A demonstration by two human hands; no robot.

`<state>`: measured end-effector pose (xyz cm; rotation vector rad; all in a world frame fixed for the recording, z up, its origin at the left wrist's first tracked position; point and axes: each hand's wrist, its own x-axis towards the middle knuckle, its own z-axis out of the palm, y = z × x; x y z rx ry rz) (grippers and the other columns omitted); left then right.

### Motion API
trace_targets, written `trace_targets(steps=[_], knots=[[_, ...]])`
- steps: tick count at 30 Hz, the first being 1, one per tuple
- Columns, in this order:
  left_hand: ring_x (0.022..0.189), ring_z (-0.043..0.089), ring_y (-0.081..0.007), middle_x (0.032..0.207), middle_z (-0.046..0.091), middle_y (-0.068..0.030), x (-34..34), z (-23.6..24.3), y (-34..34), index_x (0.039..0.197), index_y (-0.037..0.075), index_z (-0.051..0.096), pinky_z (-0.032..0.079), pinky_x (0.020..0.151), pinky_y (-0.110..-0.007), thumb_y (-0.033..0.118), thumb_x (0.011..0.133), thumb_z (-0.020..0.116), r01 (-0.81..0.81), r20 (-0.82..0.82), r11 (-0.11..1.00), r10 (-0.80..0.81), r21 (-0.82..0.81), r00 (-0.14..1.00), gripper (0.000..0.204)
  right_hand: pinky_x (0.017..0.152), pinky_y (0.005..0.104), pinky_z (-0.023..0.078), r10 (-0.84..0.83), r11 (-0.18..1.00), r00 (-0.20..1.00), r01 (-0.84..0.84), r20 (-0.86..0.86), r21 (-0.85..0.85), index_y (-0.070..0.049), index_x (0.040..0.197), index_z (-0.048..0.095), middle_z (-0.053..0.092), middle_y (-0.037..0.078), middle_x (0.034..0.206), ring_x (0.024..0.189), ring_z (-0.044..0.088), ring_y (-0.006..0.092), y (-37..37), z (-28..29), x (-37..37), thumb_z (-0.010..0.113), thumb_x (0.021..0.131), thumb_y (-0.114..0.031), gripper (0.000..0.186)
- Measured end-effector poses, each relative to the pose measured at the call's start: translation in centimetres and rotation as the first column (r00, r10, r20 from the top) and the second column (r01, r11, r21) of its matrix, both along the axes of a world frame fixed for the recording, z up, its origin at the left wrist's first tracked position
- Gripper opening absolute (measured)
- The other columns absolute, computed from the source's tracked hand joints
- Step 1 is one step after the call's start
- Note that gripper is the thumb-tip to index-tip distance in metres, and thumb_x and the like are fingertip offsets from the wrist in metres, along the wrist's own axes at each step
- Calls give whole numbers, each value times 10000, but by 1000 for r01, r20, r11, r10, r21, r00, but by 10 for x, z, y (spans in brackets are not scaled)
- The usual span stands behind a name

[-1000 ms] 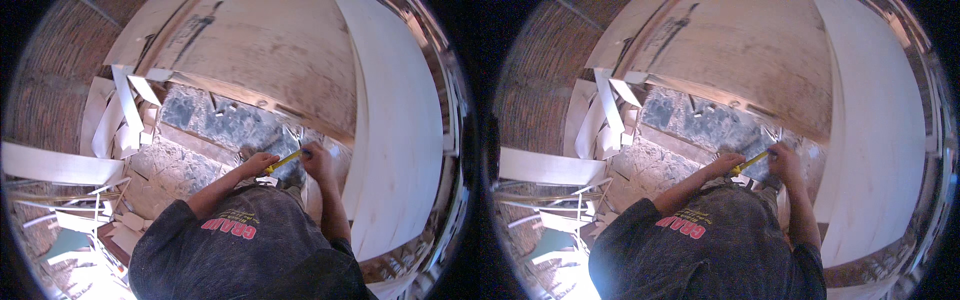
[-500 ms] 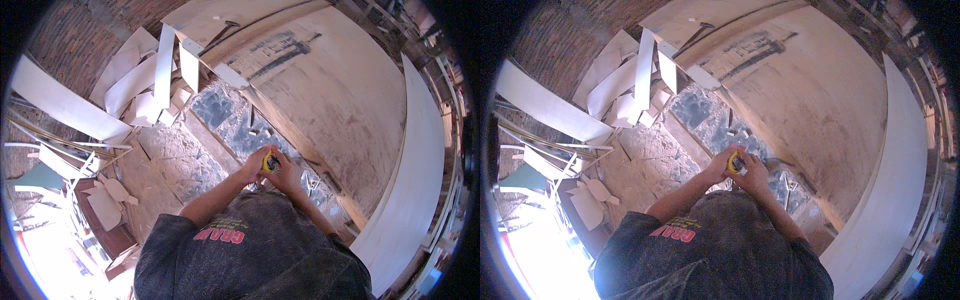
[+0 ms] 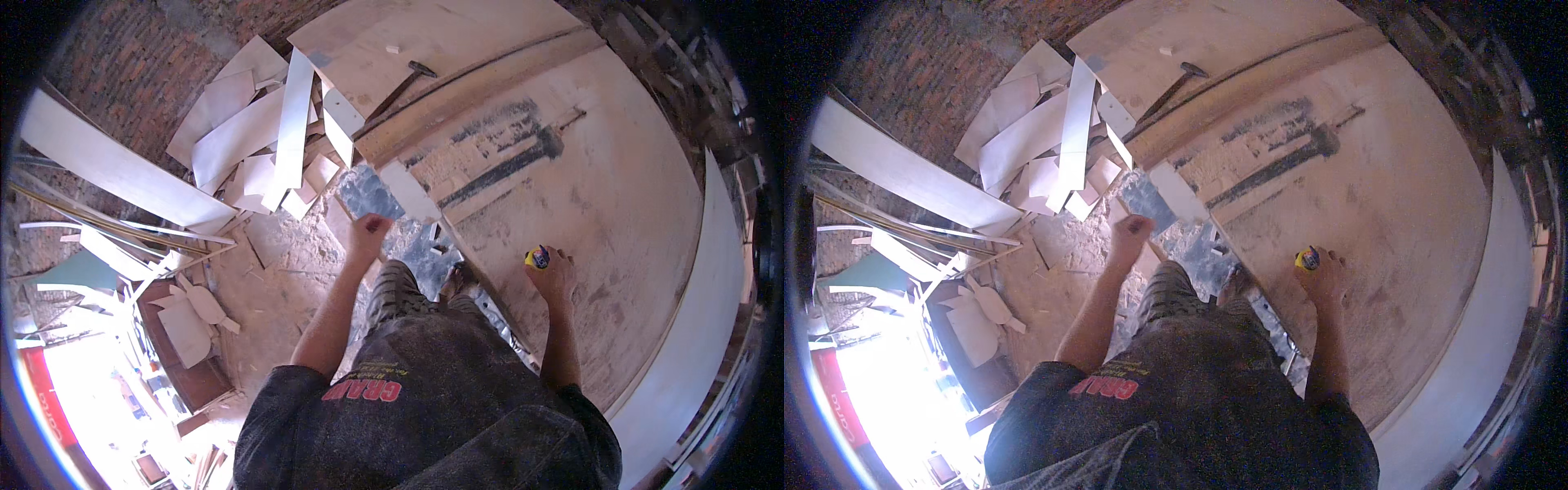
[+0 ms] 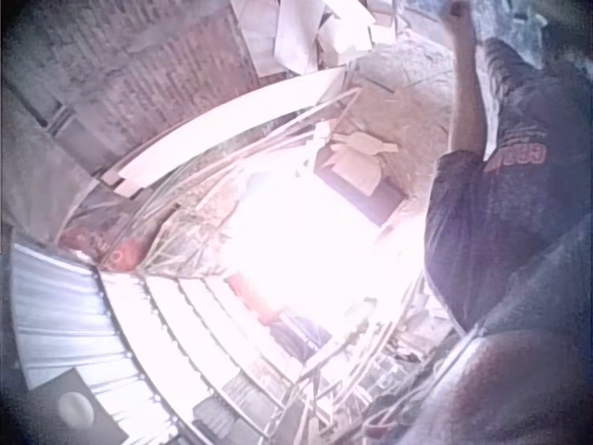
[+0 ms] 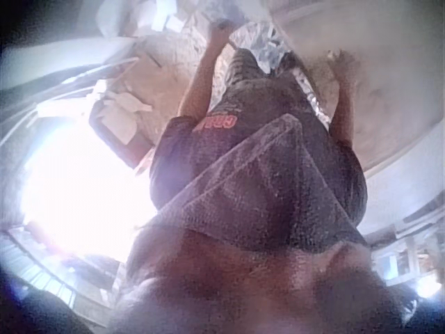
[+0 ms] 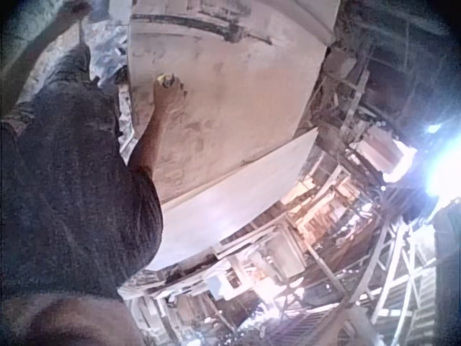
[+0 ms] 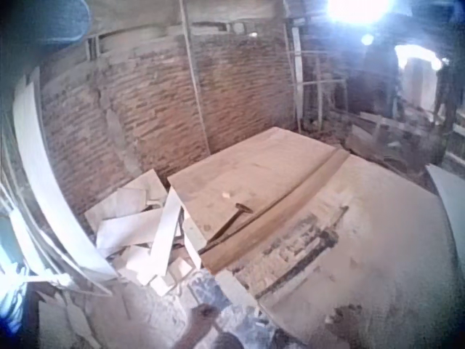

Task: The person measures and marks a large sheet of plywood with a tape measure and pen. They then use a hammer to tap a wooden plank into place and reposition the plywood sheet.

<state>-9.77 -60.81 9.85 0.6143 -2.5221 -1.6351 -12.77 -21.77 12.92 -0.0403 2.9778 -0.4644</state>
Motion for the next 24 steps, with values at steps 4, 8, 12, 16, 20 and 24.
trace_targets(steps=[4, 8, 12, 16, 20, 24], knots=[[654, 576, -111, 715, 641, -69, -64, 14, -59, 856, -11, 659, 470, 633, -268, 192, 802, 669, -114, -49, 986, 108, -126, 993, 210, 887, 436, 409, -69, 994, 997, 67, 26, 90, -52, 1069, 601, 613, 174, 1005, 970, 562, 333, -6, 3, -60, 749, 612, -316, 548], [740, 640, -225, 815, 648, -136, -159, 12, -117, 877, -10, 647, 504, 672, -327, 166, 793, 644, -41, -168, 942, -16, -332, 986, 195, 851, 421, 443, -173, 978, 984, 177, -44, 113, -54, 1080, 612, 604, 180, 1046, 962, 574, 322, -23, -7, -83, 735, 653, -298, 506], [949, 596, -293, 997, 623, -172, -308, 3, -147, 1009, 2, 618, 456, 857, -382, 133, 792, 622, 124, -139, 918, -189, -376, 972, 253, 809, 411, 467, -527, 849, 835, 513, -159, -122, -52, 1047, 635, 599, 179, 1041, 939, 585, 324, -61, -15, -78, 707, 704, -264, 410], [1186, 417, -347, 1248, 469, -202, -448, -62, -167, 1232, 28, 470, 328, 1008, -412, 75, 782, 598, 304, -220, 648, -598, -698, 771, 470, 786, 411, 474, -708, 706, 695, 690, -129, -159, -63, 1046, 640, 602, 180, 970, 904, 586, 346, -114, -44, -37, 705, 704, -249, 395], [1292, 273, -365, 1386, 300, -223, -537, -101, -162, 1317, 74, 404, 247, 1078, -425, 55, 784, 574, 455, 17, 358, -770, -815, 638, 560, 780, 421, 482, -839, 539, 540, 842, 62, -26, -102, 994, 665, 616, 142, 971, 910, 594, 334, -199, -8, -29, 663, 745, -277, 304], [1117, 422, -378, 1153, 480, -230, -576, -166, -201, 1231, 60, 497, 365, 965, -424, 62, 782, 564, 414, -55, 295, -863, -861, 501, 454, 737, 426, 486, -858, 502, 501, 864, 114, -22, -57, 950, 665, 607, 167, 907, 849, 598, 349, -243, -8, -21, 682, 721, -277, 318]])
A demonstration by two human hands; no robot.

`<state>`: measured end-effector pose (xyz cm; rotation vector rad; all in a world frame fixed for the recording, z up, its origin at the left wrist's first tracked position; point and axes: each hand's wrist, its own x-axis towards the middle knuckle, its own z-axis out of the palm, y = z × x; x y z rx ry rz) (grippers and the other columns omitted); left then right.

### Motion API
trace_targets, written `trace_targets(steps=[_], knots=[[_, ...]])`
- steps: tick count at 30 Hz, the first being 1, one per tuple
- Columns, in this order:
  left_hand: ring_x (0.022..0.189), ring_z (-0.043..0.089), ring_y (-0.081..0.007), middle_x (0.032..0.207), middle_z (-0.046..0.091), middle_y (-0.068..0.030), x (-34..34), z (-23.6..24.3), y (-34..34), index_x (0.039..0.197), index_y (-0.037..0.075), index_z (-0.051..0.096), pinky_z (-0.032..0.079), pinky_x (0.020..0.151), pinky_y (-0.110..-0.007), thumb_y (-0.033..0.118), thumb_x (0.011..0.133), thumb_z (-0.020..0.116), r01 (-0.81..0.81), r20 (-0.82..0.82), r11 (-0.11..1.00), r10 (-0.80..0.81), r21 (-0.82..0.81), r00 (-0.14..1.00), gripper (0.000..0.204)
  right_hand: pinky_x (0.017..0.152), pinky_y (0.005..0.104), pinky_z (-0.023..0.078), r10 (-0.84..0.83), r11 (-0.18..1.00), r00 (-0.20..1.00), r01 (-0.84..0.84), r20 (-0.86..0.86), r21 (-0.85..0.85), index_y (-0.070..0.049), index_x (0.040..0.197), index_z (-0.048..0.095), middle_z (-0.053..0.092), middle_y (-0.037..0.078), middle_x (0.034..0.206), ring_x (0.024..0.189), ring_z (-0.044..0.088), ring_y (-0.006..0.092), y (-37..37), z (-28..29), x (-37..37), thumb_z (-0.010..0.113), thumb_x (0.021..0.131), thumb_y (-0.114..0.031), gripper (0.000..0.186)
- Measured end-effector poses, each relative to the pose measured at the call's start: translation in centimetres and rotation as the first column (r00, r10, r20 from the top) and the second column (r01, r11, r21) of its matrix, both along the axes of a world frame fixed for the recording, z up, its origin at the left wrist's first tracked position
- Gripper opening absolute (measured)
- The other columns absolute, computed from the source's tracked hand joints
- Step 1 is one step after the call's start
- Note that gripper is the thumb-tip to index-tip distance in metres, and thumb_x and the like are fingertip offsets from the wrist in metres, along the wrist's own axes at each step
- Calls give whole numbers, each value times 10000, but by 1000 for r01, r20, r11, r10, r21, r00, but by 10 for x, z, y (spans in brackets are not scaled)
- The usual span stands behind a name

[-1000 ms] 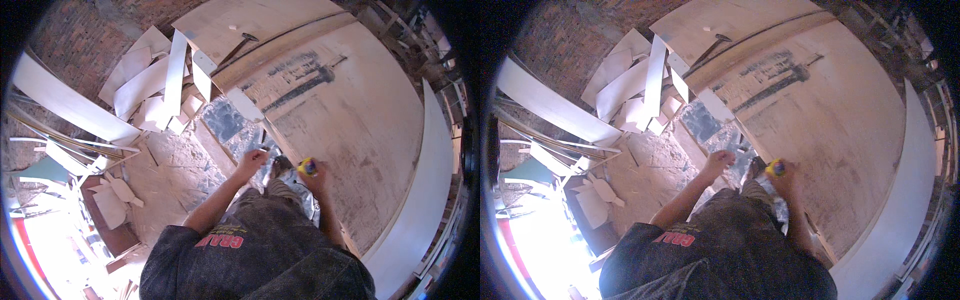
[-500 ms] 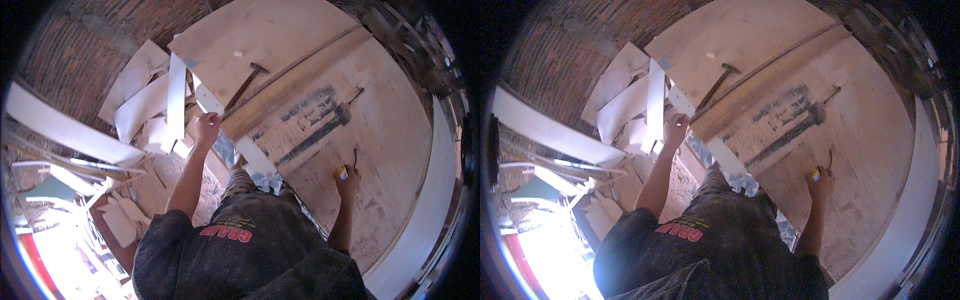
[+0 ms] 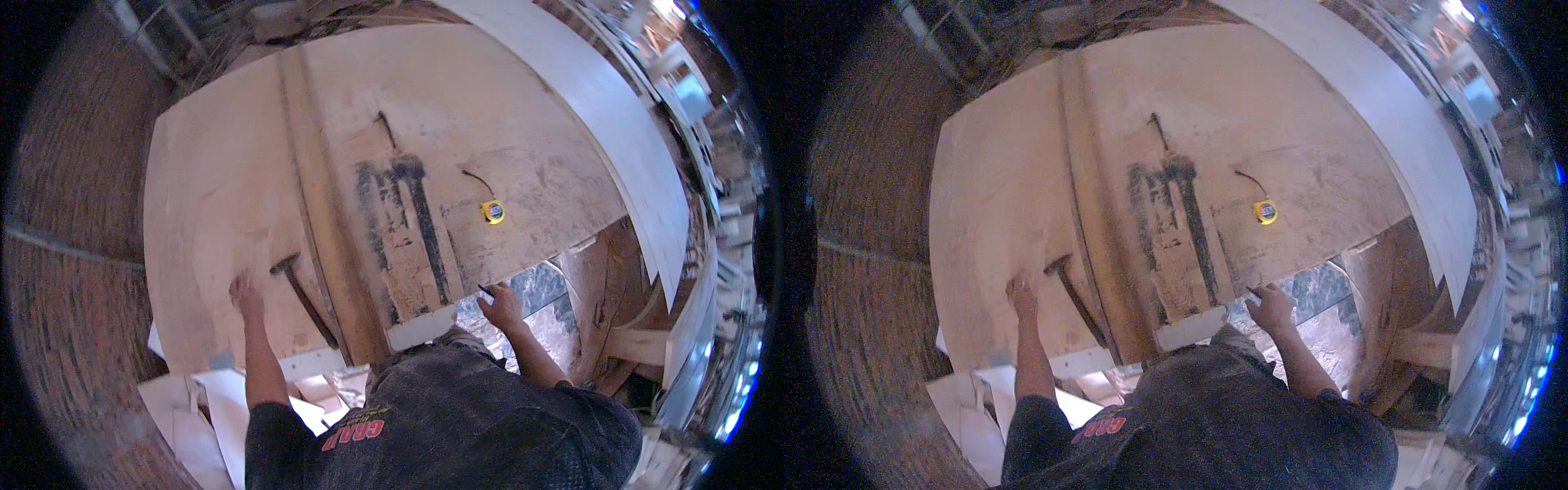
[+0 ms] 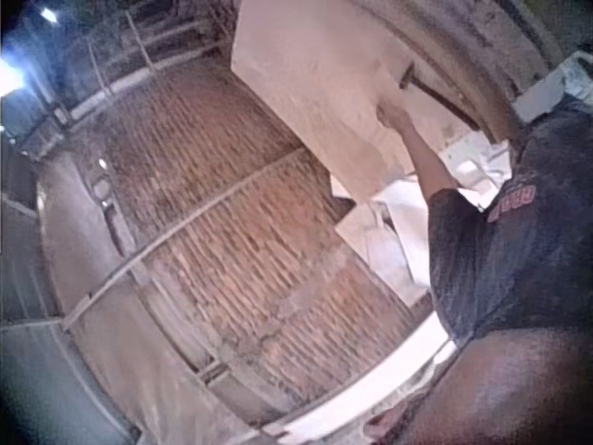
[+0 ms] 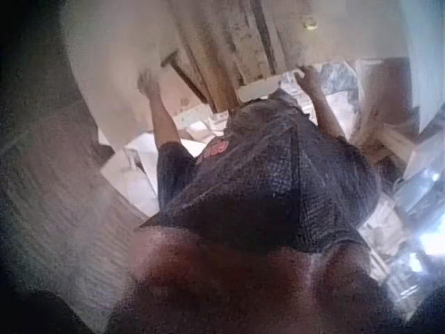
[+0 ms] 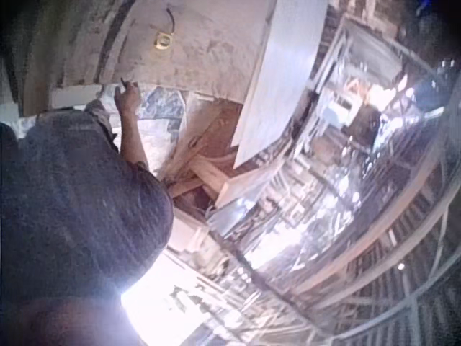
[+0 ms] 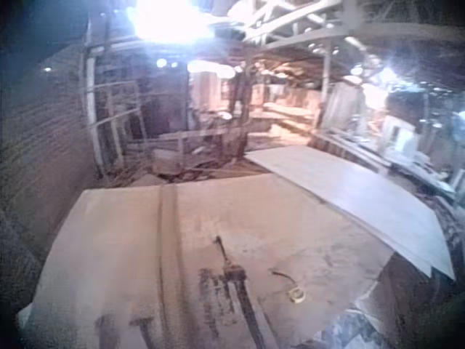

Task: The person measures and marks a large sheet of plywood with a tape measure and pen. They then use a hammer to tap a wooden plank into place and reposition the plywood sheet.

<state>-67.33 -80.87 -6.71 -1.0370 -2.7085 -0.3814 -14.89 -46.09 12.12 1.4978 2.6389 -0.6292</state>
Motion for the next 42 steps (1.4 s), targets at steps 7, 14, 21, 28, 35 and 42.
trace_targets(steps=[7, 14, 21, 28, 35, 42], knots=[[893, 498, -393, 936, 523, -235, 109, 70, 36, 958, 3, 515, 395, 785, -487, 65, 794, 491, -199, 113, 970, 184, 142, 976, 177, 749, 423, 483, -138, 990, 990, 138, -4, 9, -71, 901, 663, 602, 138, 925, 892, 594, 316, -29, -9, -2, 662, 726, -312, 298], [935, 523, -400, 1026, 505, -240, 175, 86, 71, 1077, 8, 510, 444, 778, -497, 340, 854, 545, -302, 244, 949, 315, -88, 917, 401, 743, 427, 490, -88, 994, 996, 87, -6, -69, -121, 949, 661, 603, 124, 932, 883, 596, 317, -27, -22, -17, 642, 736, -323, 294], [973, 510, -424, 1071, 498, -255, 173, 78, 71, 1144, -42, 470, 430, 824, -502, 369, 821, 594, -187, 321, 972, 223, -141, 921, 538, 725, 429, 500, -39, 992, 998, 44, 44, -115, -128, 965, 661, 597, 115, 920, 870, 602, 312, -36, -19, -4, 625, 750, -365, 322], [884, 566, -396, 921, 586, -222, 118, 58, 30, 1067, -56, 544, 430, 853, -473, 154, 710, 640, -236, 599, 970, 224, -61, 769, 425, 691, 435, 494, -34, 997, 999, 31, -40, -77, -92, 906, 655, 592, 115, 892, 857, 599, 314, -21, -39, 20, 619, 754, -338, 291], [717, 535, -204, 783, 535, -86, 174, 93, 48, 914, -30, 527, 458, 674, -330, 47, 719, 565, -352, 821, 903, -2, 247, 571, 213, 664, 441, 490, -27, 985, 970, -15, -242, -172, -70, 881, 647, 611, 136, 864, 813, 603, 337, 4, -22, 21, 614, 764, -326, 283], [759, 564, -175, 843, 579, -77, 335, 177, 223, 977, -14, 553, 465, 690, -323, 112, 744, 640, -97, 834, 950, -208, 296, 512, 279, 697, 369, 471, -114, 833, 794, -251, -598, -492, -43, 1041, 612, 634, 163, 831, 782, 619, 265, 14, 1, -26, 620, 805, -441, 463]])
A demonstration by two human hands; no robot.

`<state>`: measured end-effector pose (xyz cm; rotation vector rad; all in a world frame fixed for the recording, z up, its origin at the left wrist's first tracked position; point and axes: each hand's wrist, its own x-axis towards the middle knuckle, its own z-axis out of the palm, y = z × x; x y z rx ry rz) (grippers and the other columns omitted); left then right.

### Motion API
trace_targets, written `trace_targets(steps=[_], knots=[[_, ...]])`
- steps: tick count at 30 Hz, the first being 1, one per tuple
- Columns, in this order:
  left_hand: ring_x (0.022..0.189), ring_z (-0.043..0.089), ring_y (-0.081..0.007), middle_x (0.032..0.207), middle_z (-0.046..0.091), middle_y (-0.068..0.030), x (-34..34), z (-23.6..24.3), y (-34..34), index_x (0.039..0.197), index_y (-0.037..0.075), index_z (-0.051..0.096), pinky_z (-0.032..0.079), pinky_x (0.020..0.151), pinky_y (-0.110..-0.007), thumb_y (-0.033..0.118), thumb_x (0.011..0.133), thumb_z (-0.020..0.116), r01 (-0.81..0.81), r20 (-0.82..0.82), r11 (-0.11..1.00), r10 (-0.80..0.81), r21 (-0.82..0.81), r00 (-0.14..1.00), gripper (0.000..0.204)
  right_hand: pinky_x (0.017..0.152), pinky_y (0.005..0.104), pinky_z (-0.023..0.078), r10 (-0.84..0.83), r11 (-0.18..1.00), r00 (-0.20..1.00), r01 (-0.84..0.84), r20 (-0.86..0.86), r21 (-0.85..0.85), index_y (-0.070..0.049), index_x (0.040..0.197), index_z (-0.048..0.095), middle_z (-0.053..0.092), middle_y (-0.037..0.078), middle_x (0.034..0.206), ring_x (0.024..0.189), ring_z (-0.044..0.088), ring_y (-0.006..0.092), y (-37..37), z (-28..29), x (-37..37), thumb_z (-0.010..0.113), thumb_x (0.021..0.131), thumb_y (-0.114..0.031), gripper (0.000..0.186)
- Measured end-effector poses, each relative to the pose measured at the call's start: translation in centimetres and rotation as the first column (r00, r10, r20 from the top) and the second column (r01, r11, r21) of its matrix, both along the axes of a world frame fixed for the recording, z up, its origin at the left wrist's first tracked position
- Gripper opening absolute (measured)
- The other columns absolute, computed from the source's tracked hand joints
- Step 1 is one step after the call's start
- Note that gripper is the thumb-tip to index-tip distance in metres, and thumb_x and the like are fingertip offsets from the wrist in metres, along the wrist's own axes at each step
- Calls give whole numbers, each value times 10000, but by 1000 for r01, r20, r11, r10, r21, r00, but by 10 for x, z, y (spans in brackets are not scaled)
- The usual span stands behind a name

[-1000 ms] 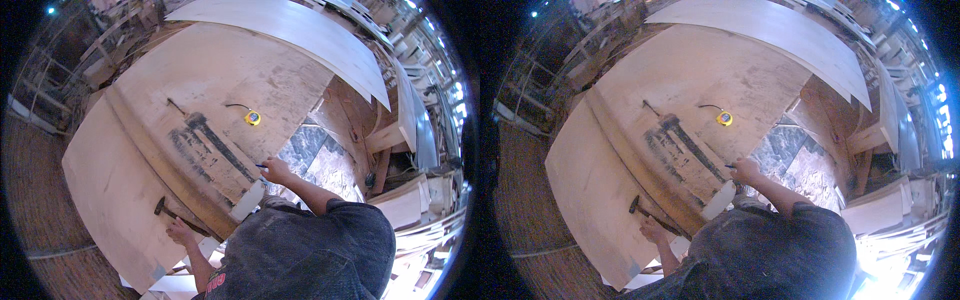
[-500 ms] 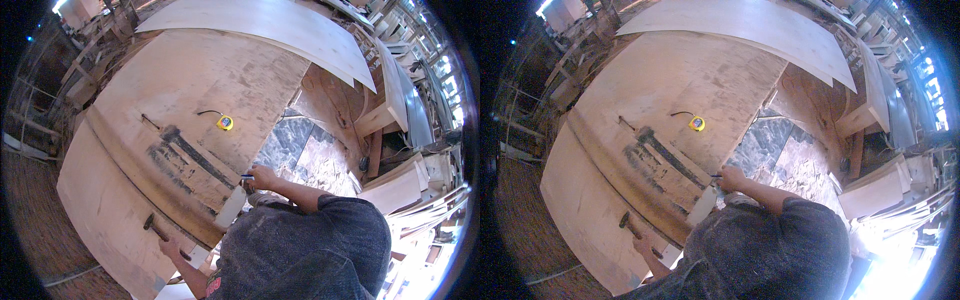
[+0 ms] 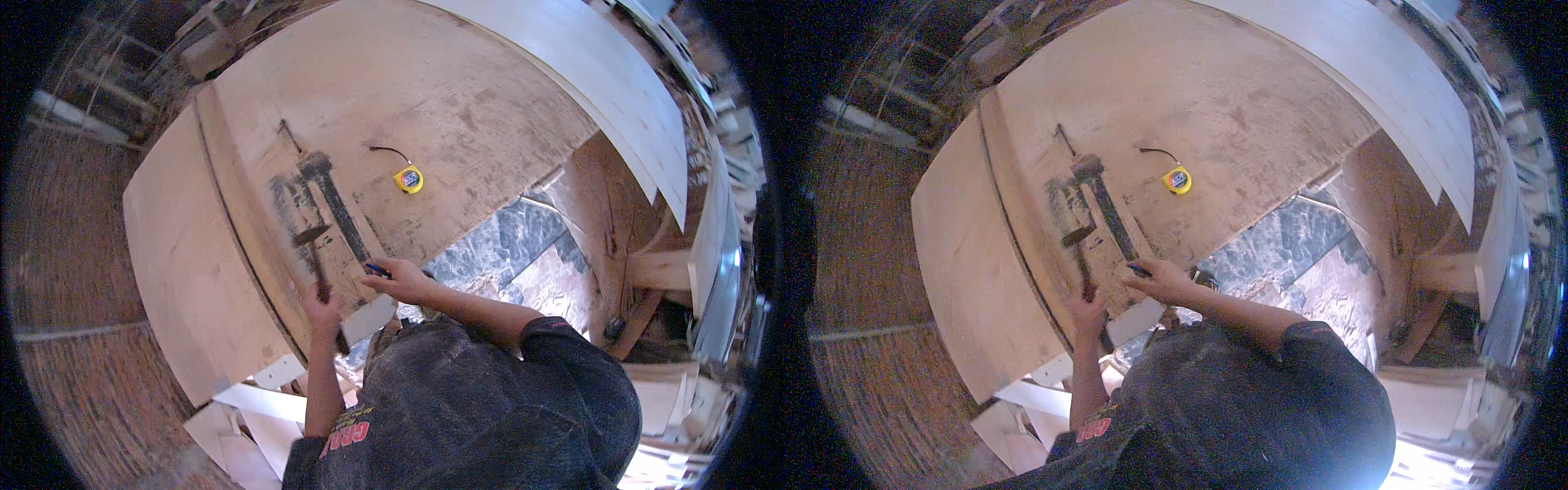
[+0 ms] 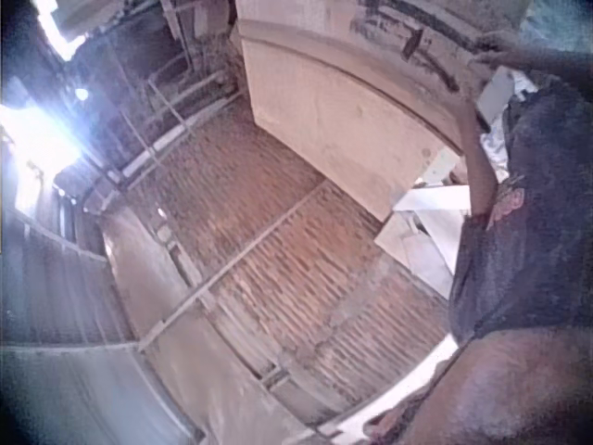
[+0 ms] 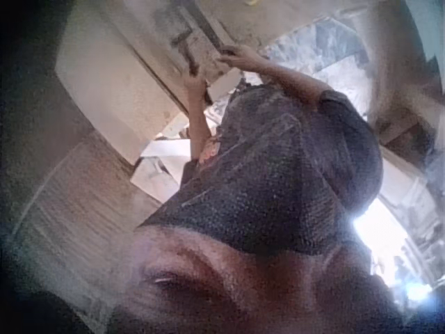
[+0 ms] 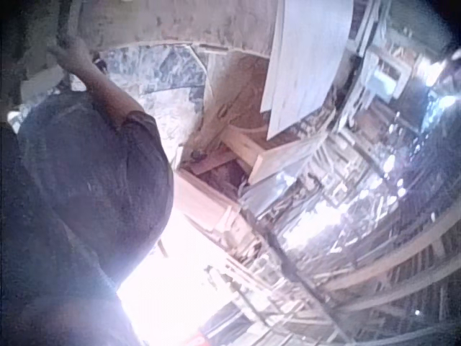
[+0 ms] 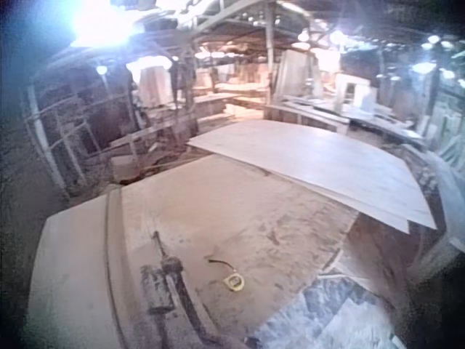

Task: The person measures and marks a large sheet of plywood with a tape measure and pen. They then use a hammer to tap a wooden plank into place and reposition the plywood sheet.

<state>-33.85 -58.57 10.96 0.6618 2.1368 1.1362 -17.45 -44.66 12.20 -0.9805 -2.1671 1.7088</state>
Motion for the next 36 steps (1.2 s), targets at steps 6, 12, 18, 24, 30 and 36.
trace_targets(steps=[6, 12, 18, 24, 30, 36], knots=[[845, 573, -269, 909, 565, -141, 84, -15, 79, 1087, 2, 514, 459, 735, -357, 110, 709, 695, 210, -137, 968, -192, 138, 972, 433, 705, 317, 468, -131, 901, 983, 62, -132, -430, -31, 1058, 564, 613, 88, 835, 767, 589, 174, 26, -25, 4, 589, 867, -361, 382], [958, 571, -299, 1009, 571, -195, 124, 19, 110, 1417, 24, 125, 462, 835, -375, 137, 646, 745, 253, 231, 902, -345, 350, 910, 996, 661, 293, 464, -246, 772, 969, 171, -39, -612, -33, 1011, 550, 574, 35, 815, 726, 554, 141, 75, -14, 52, 553, 898, -227, 225], [1302, 320, -336, 1391, 326, -228, 133, 6, 124, 1437, 59, -7, 239, 1077, -448, 196, 618, 752, 626, -85, 771, -620, 119, 780, 1125, 607, 278, 455, -249, 770, 968, 174, -38, -614, -24, 1025, 550, 569, 36, 780, 688, 555, 142, 97, -32, 74, 565, 882, -186, 217], [1124, 496, -357, 1193, 523, -228, 104, 12, 77, 1295, 38, 429, 376, 975, -414, 248, 714, 699, 399, -299, 904, -342, 154, 891, 674, 555, 277, 485, -326, 888, 945, 308, 4, -340, -21, 1006, 566, 594, 61, 800, 662, 566, 136, 174, -73, 82, 601, 790, -119, 240], [833, 570, -222, 901, 585, -116, 28, -33, -71, 987, 17, 616, 473, 737, -361, 133, 749, 644, -505, -490, 857, 484, 100, 725, 266, 764, 452, 487, -400, 784, 760, -6, 513, 620, -77, 1115, 561, 587, 221, 1057, 886, 601, 373, 261, -41, 60, 559, 804, -217, 341], [865, 569, -203, 965, 615, -143, -15, -99, -228, 991, -45, 600, 461, 784, -324, 121, 746, 658, -843, -507, 476, 806, 251, 305, 301, 858, 448, 457, -552, 563, 611, -230, 568, 794, -162, 1189, 569, 389, 131, 1375, 1126, 495, 338, 295, -96, 44, 594, 785, -456, 500]])
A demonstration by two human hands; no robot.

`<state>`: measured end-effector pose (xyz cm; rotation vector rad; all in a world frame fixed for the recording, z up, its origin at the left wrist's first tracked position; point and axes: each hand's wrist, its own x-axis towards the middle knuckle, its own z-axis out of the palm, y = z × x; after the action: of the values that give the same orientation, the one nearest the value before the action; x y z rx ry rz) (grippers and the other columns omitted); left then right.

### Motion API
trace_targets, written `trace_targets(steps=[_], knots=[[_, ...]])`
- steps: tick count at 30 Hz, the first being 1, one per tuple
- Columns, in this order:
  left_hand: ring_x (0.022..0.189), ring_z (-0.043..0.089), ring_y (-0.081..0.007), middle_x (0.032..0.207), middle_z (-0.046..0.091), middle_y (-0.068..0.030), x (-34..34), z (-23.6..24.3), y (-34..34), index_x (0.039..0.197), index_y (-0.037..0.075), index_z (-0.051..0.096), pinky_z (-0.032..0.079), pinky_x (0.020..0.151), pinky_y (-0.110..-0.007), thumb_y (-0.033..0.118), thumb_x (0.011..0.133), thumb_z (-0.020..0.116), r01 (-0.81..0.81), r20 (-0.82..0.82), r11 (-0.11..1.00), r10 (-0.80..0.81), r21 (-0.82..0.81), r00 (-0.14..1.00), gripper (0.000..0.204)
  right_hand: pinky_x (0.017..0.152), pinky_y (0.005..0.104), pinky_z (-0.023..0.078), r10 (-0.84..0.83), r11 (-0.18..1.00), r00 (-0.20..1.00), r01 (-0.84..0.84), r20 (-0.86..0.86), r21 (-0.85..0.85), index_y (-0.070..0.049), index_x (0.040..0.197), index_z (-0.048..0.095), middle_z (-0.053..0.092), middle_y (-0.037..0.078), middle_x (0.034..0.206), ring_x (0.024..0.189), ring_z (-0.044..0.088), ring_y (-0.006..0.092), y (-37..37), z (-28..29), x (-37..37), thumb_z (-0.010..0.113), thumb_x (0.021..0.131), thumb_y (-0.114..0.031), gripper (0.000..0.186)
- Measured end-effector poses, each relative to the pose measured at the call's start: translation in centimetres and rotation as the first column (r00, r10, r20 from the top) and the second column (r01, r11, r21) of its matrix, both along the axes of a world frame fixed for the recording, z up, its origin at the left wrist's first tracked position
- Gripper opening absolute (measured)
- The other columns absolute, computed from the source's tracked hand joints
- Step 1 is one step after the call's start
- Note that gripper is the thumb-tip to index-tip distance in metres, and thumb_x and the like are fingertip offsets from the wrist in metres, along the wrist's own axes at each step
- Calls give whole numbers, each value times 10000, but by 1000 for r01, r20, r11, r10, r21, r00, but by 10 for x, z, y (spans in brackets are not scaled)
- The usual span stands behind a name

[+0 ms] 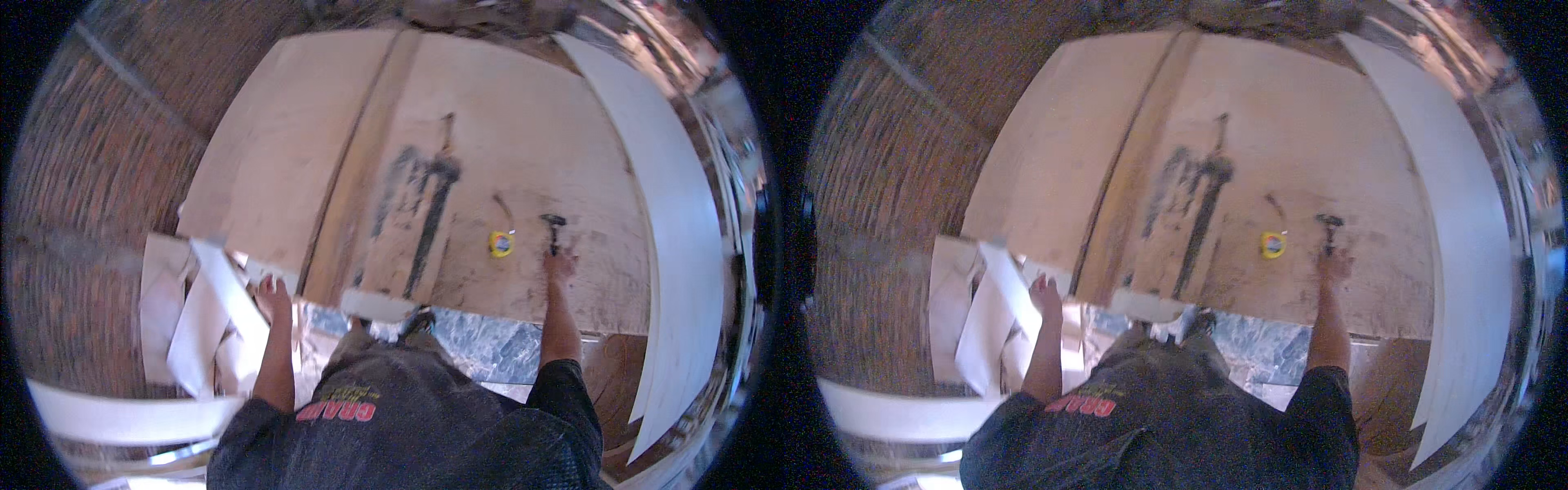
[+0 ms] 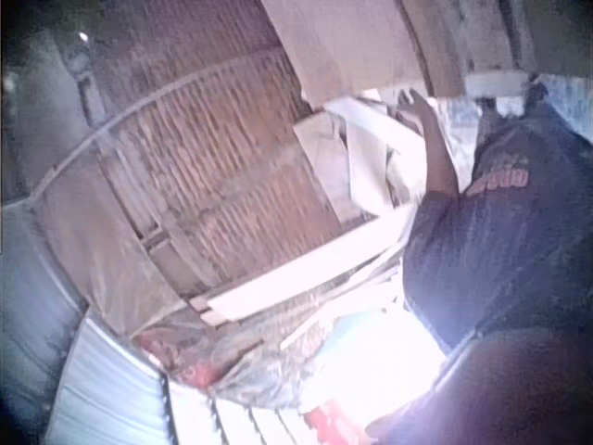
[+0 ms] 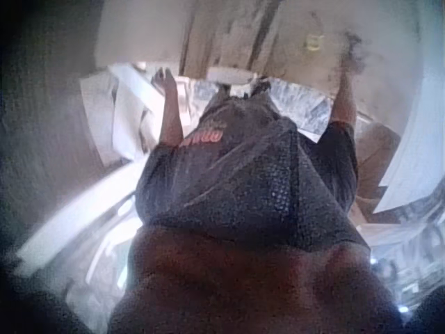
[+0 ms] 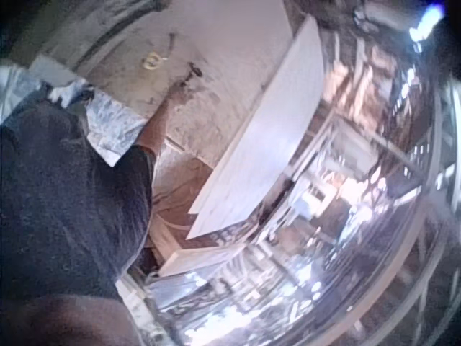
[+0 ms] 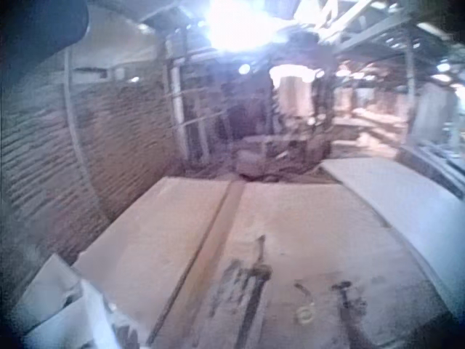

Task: The person measures and marks a large sheet of plywood with a tape measure and pen. They then use a hammer to tap a wooden plank into place and reposition the plywood sheet.

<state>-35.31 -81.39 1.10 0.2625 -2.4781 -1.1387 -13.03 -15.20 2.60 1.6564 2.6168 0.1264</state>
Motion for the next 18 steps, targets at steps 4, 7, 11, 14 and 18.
trace_targets(steps=[4, 7, 11, 14, 18], knots=[[805, 585, -201, 919, 648, -131, -12, 5, -6, 1055, -43, 605, 467, 734, -321, 270, 748, 694, -211, 256, 977, 210, -21, 944, 447, 839, 448, 467, 163, 927, 987, -151, -8, 343, -144, 1219, 546, 490, 135, 1283, 1122, 498, 345, 19, -16, 33, 580, 791, -471, 540], [834, 592, -242, 966, 628, -86, -9, -13, -51, 1138, 38, 559, 478, 677, -368, 473, 728, 712, -191, 240, 979, 170, 67, 956, 618, 806, 440, 482, 154, 987, 938, -162, -311, 0, -107, 1065, 626, 568, 156, 1178, 998, 587, 325, -71, 41, -7, 576, 795, -445, 435], [841, 581, -227, 983, 593, -66, -45, -19, -61, 1134, 107, 510, 473, 584, -372, 454, 713, 738, -420, 741, 839, 30, 346, 671, 591, 662, 483, 470, 113, 936, 949, -202, -295, -289, -20, 821, 638, 626, 232, 789, 759, 616, 400, -214, 38, -1, 498, 849, -491, 492], [771, 599, -214, 960, 605, -79, -62, 10, -36, 1112, 99, 483, 472, 503, -335, 402, 684, 781, -378, 703, 774, -119, 508, 701, 604, 560, 420, 455, 52, 830, 973, -167, -224, -532, -25, 891, 638, 615, 178, 694, 577, 580, 316, -297, -39, 36, 564, 808, -550, 536], [676, 618, -205, 907, 609, -108, -73, 10, -59, 1100, 47, 477, 495, 439, -296, 347, 707, 772, -257, 697, 760, -332, 596, 635, 575, 351, 224, 266, -654, 160, 736, -93, -176, -983, -102, 883, 548, 530, 47, 600, 392, 384, 57, -385, -3, -20, 620, 804, -520, 431]])
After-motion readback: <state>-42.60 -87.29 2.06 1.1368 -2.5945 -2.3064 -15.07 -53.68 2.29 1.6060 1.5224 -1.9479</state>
